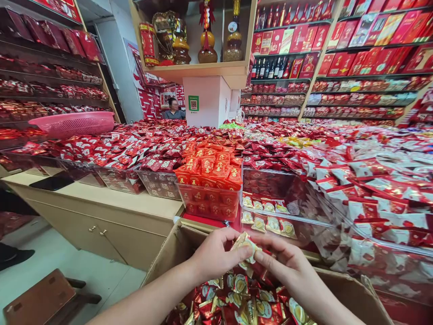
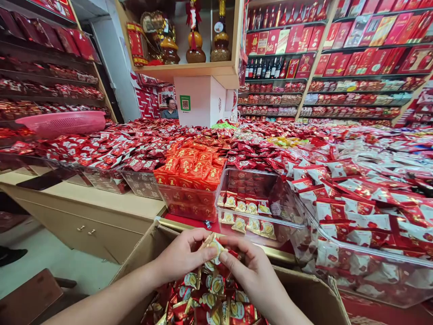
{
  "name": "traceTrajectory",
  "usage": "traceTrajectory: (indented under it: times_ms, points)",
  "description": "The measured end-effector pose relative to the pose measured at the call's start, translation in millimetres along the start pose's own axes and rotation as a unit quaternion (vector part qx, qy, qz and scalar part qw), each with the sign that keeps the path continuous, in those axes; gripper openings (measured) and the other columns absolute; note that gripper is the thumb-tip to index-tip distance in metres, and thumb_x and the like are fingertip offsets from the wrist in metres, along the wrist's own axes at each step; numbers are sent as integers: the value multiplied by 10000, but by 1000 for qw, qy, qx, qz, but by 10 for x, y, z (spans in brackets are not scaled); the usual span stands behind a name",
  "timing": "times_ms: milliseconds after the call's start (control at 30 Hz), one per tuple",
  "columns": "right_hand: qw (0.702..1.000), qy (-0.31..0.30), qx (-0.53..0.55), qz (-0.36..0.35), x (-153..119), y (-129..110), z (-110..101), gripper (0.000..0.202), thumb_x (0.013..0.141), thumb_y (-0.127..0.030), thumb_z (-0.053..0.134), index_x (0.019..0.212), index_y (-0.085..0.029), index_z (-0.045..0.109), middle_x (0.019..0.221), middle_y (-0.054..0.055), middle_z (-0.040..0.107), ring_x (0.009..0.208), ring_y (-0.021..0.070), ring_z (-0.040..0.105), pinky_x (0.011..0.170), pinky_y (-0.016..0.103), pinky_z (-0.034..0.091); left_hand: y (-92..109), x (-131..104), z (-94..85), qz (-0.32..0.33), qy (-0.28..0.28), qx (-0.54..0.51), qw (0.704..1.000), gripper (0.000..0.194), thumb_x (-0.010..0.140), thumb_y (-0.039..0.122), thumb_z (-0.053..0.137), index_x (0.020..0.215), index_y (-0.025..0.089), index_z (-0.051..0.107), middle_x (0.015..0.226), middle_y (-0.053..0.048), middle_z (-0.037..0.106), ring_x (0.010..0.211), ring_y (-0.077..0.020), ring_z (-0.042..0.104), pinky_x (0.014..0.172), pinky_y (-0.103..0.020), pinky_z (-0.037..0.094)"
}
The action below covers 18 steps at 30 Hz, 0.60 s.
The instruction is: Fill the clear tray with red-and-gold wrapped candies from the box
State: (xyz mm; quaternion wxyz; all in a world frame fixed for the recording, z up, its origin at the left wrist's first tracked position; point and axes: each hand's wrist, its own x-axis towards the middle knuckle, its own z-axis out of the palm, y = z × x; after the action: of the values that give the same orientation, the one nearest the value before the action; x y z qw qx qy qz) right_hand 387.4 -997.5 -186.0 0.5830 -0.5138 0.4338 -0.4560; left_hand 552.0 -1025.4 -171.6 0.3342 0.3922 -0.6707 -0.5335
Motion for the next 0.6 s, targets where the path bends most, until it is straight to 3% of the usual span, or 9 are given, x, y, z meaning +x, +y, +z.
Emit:
traceTrajectory:
  times_ms: [67, 133, 233, 400, 500, 600]
  points:
    - [999, 20, 31, 19, 3, -1, 8, 344, 624, -368, 642, 887, -177, 531, 800, 21, 585, 629, 111, 539, 530, 219, 451, -7, -9, 10, 22, 20, 11, 999, 265, 699, 368, 556, 790, 125, 612, 704, -3, 551, 646, -100, 470, 614, -208, 387]
    - [998, 31, 49, 35, 10, 4, 17, 320, 625, -389, 636, 804, -162, 498, 710, 7, 571, 596, 102, 531, 495, 202, 444, -27, -13, 27, -3, 45, -21, 999, 275, 706, 385, 540, 767, 120, 583, 646, 12, 514, 572, -85, 437, 541, -198, 376]
    - [999, 44, 27, 14, 20, 39, 26, 305, 655, -421, 599, 702, -160, 449, 612, -12, 536, 529, 88, 510, 458, 193, 439, -54, -12, 52, -9, 77, -9, 997, 255, 684, 376, 565, 726, 125, 561, 596, 24, 483, 540, -83, 417, 512, -195, 363]
    - [998, 62, 11, -29, -6, 80, 51, 299, 677, -428, 574, 783, -180, 443, 661, -4, 541, 539, 109, 531, 485, 228, 464, -38, -15, 72, 11, 94, 33, 995, 252, 680, 370, 569, 744, 127, 593, 635, 1, 538, 582, -100, 448, 557, -204, 363]
    - [994, 82, -20, -69, 8, -63, -44, 268, 681, -403, 573, 795, -177, 486, 707, 15, 562, 588, 121, 531, 542, 249, 471, -27, 0, 27, 6, 107, 33, 994, 274, 698, 393, 538, 757, 131, 592, 641, 0, 549, 584, -104, 461, 560, -208, 372]
    - [957, 191, -145, -160, 194, -372, -305, 255, 680, -367, 576, 850, -179, 548, 717, 26, 584, 622, 135, 535, 563, 248, 455, -63, 54, -86, 44, 167, 75, 982, 230, 721, 356, 512, 794, 153, 591, 749, -15, 577, 680, -125, 498, 645, -224, 392]
